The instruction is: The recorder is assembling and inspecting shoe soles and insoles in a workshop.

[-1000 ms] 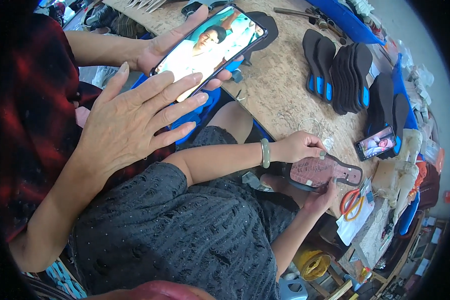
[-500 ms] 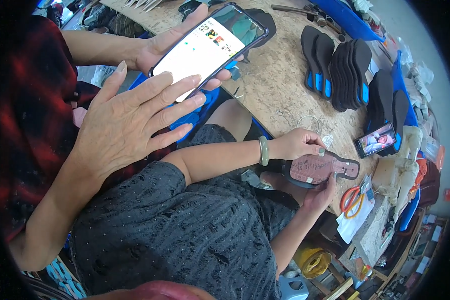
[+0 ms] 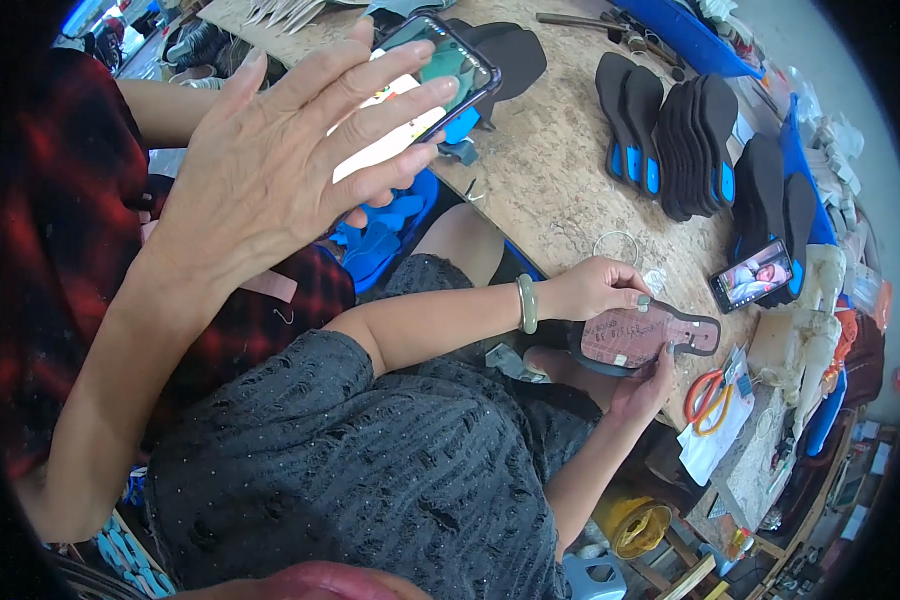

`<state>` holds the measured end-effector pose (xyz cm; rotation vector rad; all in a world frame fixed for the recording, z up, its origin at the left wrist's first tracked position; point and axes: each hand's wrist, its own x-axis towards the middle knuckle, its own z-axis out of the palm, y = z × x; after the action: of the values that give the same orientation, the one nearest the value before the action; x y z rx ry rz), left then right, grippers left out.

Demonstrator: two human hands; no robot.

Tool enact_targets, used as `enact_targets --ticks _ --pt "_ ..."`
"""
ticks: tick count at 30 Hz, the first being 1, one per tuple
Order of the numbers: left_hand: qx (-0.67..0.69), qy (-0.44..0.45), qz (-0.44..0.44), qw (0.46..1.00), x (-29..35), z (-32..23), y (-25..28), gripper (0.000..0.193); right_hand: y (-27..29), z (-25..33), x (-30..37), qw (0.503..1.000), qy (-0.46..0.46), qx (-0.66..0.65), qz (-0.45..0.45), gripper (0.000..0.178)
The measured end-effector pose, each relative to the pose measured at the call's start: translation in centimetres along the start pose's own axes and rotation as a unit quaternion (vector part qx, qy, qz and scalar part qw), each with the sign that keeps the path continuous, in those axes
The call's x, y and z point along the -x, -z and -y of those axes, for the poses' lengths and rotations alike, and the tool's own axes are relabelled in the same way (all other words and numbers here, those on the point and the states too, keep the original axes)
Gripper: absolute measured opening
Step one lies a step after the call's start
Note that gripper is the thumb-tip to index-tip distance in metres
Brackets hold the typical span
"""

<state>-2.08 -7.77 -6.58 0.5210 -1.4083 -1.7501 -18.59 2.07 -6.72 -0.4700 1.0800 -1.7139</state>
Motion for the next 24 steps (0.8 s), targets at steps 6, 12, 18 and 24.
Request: enact_targets --ticks 6,12,18,24 --pt "-0.005 -0.002 -0.003 1.000 0.03 -0.06 -0.02 0.018 0.79 -0.25 -0.35 1.000 0.006 -0.009 0.008 0.035" --pt "-0.009 -0.005 -0.006 1.000 0.04 0.00 -0.03 0.017 0.38 -0.15 -0.22 1.000 0.007 -0.005 -0.001 0.035" --pt "-0.023 -0.022 -0.004 0.999 0.04 0.28 0.08 0.018 0.53 -0.15 -0.26 1.000 0.003 0.001 0.003 0.036" --pt "-0.022 -0.034 -0.004 0.999 0.03 0.42 0.03 0.019 0.07 -0.07 0.13 1.000 0.003 0.002 -0.001 0.036"
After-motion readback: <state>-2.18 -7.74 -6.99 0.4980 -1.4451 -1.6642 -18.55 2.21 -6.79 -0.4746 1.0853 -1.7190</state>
